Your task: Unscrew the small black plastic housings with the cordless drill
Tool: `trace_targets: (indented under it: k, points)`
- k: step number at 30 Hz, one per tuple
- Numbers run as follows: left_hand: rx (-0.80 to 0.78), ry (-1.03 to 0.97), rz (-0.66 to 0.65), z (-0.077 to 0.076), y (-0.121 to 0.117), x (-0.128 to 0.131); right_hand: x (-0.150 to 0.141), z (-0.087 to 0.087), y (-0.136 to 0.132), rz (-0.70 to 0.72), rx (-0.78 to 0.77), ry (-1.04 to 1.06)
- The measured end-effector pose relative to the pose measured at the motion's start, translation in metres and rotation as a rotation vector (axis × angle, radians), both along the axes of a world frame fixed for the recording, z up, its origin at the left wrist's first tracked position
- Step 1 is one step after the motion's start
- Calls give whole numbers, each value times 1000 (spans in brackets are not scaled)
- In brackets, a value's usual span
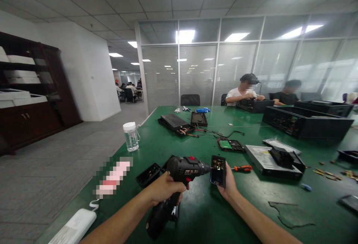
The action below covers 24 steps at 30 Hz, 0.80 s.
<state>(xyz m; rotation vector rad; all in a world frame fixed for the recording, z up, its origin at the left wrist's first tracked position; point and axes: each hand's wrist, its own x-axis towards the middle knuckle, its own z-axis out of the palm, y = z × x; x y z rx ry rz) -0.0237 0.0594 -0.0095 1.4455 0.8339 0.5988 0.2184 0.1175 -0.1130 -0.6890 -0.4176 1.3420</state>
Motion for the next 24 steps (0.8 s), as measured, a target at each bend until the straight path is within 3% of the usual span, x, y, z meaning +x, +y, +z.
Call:
trace_targets:
  k: [24]
  points:
    - [23, 20, -13, -6, 3, -1, 2, -4, 4, -13, 7, 4]
